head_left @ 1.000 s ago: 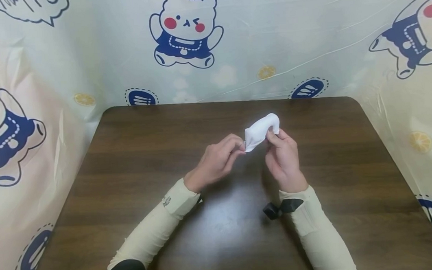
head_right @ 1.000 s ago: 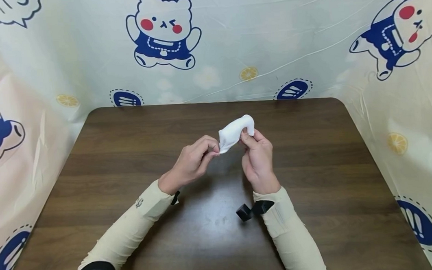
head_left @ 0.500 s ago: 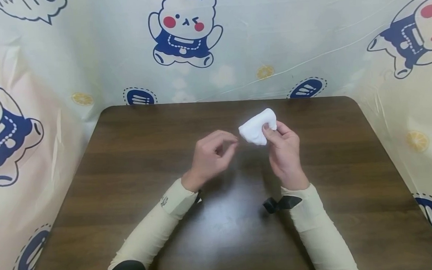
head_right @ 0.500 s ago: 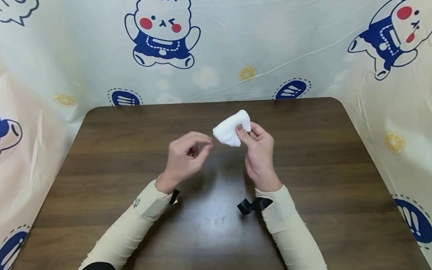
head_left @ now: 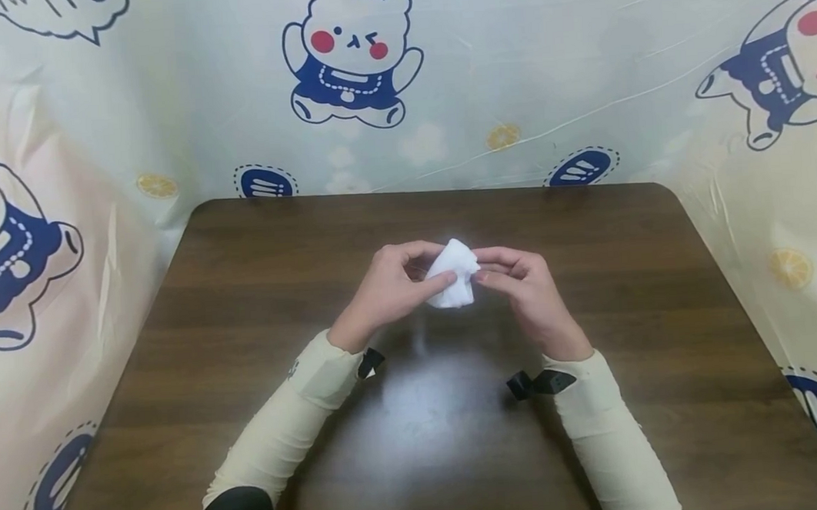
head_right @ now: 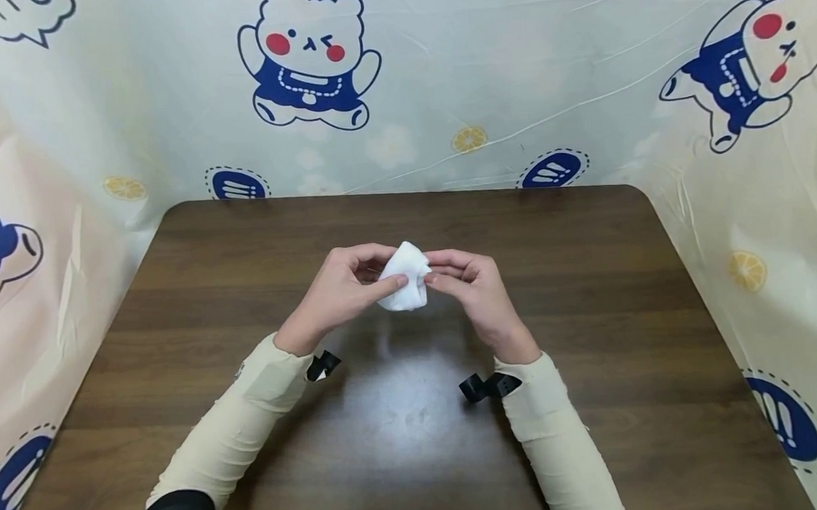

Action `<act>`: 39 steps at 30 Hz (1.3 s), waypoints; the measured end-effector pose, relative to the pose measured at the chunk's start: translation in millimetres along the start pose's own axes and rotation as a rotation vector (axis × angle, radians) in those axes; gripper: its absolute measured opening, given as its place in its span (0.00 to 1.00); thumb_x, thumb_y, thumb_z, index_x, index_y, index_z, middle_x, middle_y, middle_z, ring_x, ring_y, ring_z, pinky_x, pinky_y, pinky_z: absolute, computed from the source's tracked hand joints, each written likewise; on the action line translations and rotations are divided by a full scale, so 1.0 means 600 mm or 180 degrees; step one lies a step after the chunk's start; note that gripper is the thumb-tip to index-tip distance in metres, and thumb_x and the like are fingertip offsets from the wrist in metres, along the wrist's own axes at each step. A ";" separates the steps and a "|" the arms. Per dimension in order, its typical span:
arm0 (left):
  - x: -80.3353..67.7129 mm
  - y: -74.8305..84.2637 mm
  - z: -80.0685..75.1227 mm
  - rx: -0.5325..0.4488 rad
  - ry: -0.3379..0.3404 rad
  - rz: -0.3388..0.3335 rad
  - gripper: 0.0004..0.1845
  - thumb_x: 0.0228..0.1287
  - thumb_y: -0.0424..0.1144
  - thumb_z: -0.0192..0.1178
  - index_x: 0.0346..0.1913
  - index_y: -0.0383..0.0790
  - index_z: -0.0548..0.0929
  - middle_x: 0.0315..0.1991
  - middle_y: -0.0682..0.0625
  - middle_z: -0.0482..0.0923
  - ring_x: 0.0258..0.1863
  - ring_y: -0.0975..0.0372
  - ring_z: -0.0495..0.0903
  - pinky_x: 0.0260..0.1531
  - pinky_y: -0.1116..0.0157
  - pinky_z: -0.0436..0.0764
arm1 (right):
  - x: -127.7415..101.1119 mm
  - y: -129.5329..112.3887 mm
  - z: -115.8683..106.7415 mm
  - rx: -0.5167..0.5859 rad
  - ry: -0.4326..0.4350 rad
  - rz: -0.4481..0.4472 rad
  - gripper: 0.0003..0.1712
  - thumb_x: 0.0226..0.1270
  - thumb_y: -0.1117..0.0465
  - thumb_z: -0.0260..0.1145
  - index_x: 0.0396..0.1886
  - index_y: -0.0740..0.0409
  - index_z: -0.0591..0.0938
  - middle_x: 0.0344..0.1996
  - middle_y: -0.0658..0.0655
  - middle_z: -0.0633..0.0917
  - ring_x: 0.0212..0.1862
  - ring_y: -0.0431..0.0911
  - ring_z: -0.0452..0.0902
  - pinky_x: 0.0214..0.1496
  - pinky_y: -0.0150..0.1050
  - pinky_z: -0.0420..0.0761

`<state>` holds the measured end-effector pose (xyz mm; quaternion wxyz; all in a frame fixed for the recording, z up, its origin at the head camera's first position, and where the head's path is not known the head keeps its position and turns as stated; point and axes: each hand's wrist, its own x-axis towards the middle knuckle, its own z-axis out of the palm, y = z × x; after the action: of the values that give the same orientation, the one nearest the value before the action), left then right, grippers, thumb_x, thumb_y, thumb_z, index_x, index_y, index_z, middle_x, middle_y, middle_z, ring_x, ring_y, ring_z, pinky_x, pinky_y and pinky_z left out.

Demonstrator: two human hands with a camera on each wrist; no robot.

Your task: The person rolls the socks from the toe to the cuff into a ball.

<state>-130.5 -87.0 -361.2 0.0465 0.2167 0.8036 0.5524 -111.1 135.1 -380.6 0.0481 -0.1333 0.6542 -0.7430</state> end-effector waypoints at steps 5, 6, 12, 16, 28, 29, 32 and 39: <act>-0.002 0.001 -0.004 0.0087 -0.0009 -0.0063 0.16 0.60 0.38 0.73 0.49 0.35 0.87 0.39 0.50 0.86 0.34 0.60 0.83 0.36 0.63 0.83 | 0.005 0.001 -0.005 -0.0294 -0.0032 -0.0045 0.12 0.73 0.68 0.62 0.50 0.70 0.85 0.44 0.59 0.88 0.46 0.54 0.82 0.53 0.43 0.80; -0.002 0.001 -0.004 0.0116 -0.0008 -0.0070 0.16 0.60 0.38 0.74 0.49 0.35 0.87 0.39 0.50 0.86 0.34 0.60 0.83 0.36 0.63 0.83 | 0.007 0.002 -0.004 -0.0424 0.0016 -0.0053 0.11 0.73 0.68 0.63 0.49 0.70 0.85 0.43 0.59 0.88 0.44 0.53 0.83 0.52 0.41 0.80; -0.004 -0.002 -0.004 0.0349 0.0157 -0.0105 0.16 0.60 0.38 0.74 0.49 0.35 0.87 0.40 0.49 0.86 0.32 0.61 0.83 0.34 0.64 0.84 | 0.007 0.004 -0.001 -0.0972 0.0441 -0.0247 0.07 0.71 0.67 0.67 0.41 0.68 0.86 0.32 0.62 0.87 0.35 0.52 0.82 0.39 0.35 0.79; -0.004 -0.007 0.002 0.0594 0.0423 -0.0066 0.15 0.60 0.38 0.74 0.48 0.36 0.87 0.40 0.49 0.86 0.30 0.61 0.82 0.32 0.64 0.83 | 0.002 0.007 0.004 -0.1248 0.0589 -0.0428 0.05 0.70 0.68 0.67 0.39 0.67 0.86 0.29 0.61 0.85 0.35 0.51 0.78 0.39 0.38 0.74; 0.006 -0.006 0.027 -0.0104 0.0938 -0.0121 0.18 0.58 0.41 0.76 0.47 0.36 0.85 0.37 0.49 0.85 0.35 0.61 0.85 0.38 0.65 0.84 | -0.016 -0.031 0.046 -0.1216 0.0611 -0.0636 0.28 0.62 0.73 0.71 0.62 0.69 0.74 0.48 0.65 0.84 0.45 0.57 0.80 0.46 0.50 0.80; 0.007 -0.005 0.028 -0.0164 0.0913 -0.0146 0.19 0.58 0.41 0.75 0.48 0.36 0.85 0.38 0.48 0.85 0.35 0.61 0.85 0.38 0.65 0.84 | -0.017 -0.034 0.049 -0.1222 0.0620 -0.0657 0.30 0.61 0.74 0.72 0.62 0.70 0.73 0.48 0.66 0.84 0.44 0.57 0.81 0.46 0.49 0.81; 0.007 -0.003 0.029 -0.0298 0.0761 -0.0200 0.21 0.61 0.41 0.74 0.53 0.35 0.84 0.41 0.48 0.85 0.38 0.60 0.86 0.40 0.64 0.84 | -0.016 -0.034 0.054 -0.1178 0.0735 -0.0779 0.29 0.59 0.75 0.73 0.60 0.73 0.72 0.45 0.68 0.85 0.43 0.58 0.83 0.44 0.42 0.82; 0.001 0.005 0.025 -0.0624 0.0566 -0.0105 0.21 0.62 0.29 0.70 0.58 0.30 0.82 0.48 0.43 0.84 0.46 0.56 0.85 0.48 0.61 0.82 | -0.013 -0.030 0.049 -0.1138 0.0930 -0.0926 0.18 0.63 0.77 0.69 0.51 0.75 0.76 0.42 0.68 0.87 0.40 0.58 0.85 0.41 0.35 0.82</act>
<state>-125.4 -73.2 -364.1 0.0052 0.1480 0.7501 0.6445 -93.8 111.3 -360.6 -0.1784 -0.1237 0.7489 -0.6262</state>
